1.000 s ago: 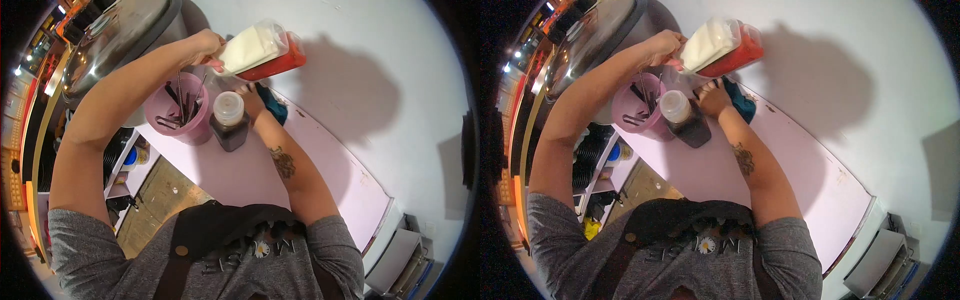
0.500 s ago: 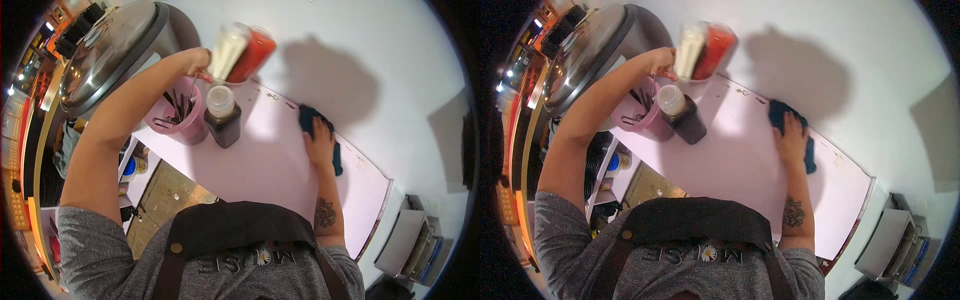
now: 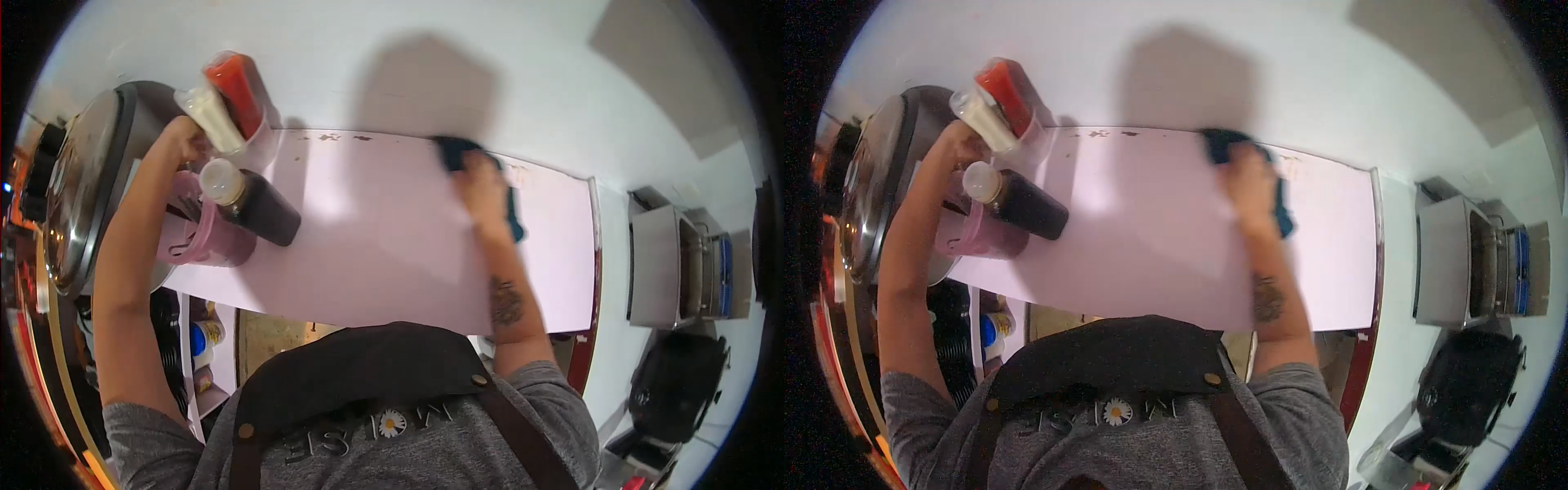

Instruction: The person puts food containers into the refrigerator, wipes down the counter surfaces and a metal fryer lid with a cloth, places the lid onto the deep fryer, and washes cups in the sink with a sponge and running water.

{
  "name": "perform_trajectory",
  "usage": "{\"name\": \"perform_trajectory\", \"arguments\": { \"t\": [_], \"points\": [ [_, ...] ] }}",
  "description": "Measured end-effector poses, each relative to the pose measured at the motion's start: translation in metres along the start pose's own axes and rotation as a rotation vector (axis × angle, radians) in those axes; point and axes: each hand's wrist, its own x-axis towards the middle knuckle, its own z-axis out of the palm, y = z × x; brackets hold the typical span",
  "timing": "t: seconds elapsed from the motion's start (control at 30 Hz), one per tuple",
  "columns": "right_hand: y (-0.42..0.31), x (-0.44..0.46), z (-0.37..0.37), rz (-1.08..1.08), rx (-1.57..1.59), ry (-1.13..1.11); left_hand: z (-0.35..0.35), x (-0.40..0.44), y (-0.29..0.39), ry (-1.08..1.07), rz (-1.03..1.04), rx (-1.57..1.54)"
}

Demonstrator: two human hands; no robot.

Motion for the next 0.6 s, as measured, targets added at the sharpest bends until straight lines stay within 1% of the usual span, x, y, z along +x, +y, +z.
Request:
{"name": "perform_trajectory", "arguments": {
  "t": [0.03,0.07,0.13,0.2,0.23,0.27,0.3,0.33,0.37,0.4,0.43,0.47,0.5,0.53,0.57,0.6],
  "points": [
    [0.045,-0.01,-0.015,0.06,-0.048,0.073,0.0,-0.013,0.008,-0.078,0.128,-0.018],
    [0.09,-0.017,-0.021,0.3,-0.124,0.014,0.01,-0.026,0.01,-0.001,0.198,-0.068],
    [0.144,-0.031,-0.035,0.563,-0.387,0.056,0.04,-0.072,0.016,0.105,0.31,-0.219],
    [0.147,-0.032,-0.029,0.601,-0.45,0.067,0.046,-0.088,0.022,0.159,0.421,-0.253],
    [0.141,-0.028,-0.025,0.624,-0.5,0.073,0.037,-0.085,0.026,0.14,0.458,-0.229],
    [0.1,-0.015,-0.043,0.611,-0.283,-0.249,0.021,-0.078,0.031,0.121,0.49,-0.201],
    [0.07,-0.025,-0.019,0.428,-0.311,0.004,0.01,-0.079,0.036,0.059,0.492,-0.221],
    [0.034,-0.036,0.007,0.146,-0.321,0.243,0.006,-0.086,0.042,-0.001,0.494,-0.244],
    [-0.042,-0.041,-0.038,0.067,-0.239,-0.019,0.014,-0.102,0.045,0.011,0.484,-0.282],
    [-0.068,-0.053,-0.011,-0.104,-0.129,0.0,0.021,-0.118,0.047,0.027,0.48,-0.325],
    [-0.073,-0.062,-0.011,-0.145,0.006,0.008,0.018,-0.13,0.05,0.042,0.46,-0.3],
    [-0.073,-0.065,-0.011,-0.189,0.146,0.014,0.02,-0.147,0.052,0.057,0.44,-0.274],
    [-0.044,-0.059,-0.017,-0.167,0.11,-0.028,0.021,-0.165,0.046,0.065,0.526,-0.281],
    [0.006,-0.051,-0.019,-0.099,0.136,-0.078,0.025,-0.189,0.039,0.073,0.61,-0.287],
    [0.061,-0.045,-0.024,0.138,0.119,-0.187,0.022,-0.21,0.033,0.0,0.696,-0.22],
    [0.103,-0.059,-0.042,0.243,-0.035,-0.08,0.019,-0.232,0.024,-0.073,0.774,-0.148]
  ]
}}
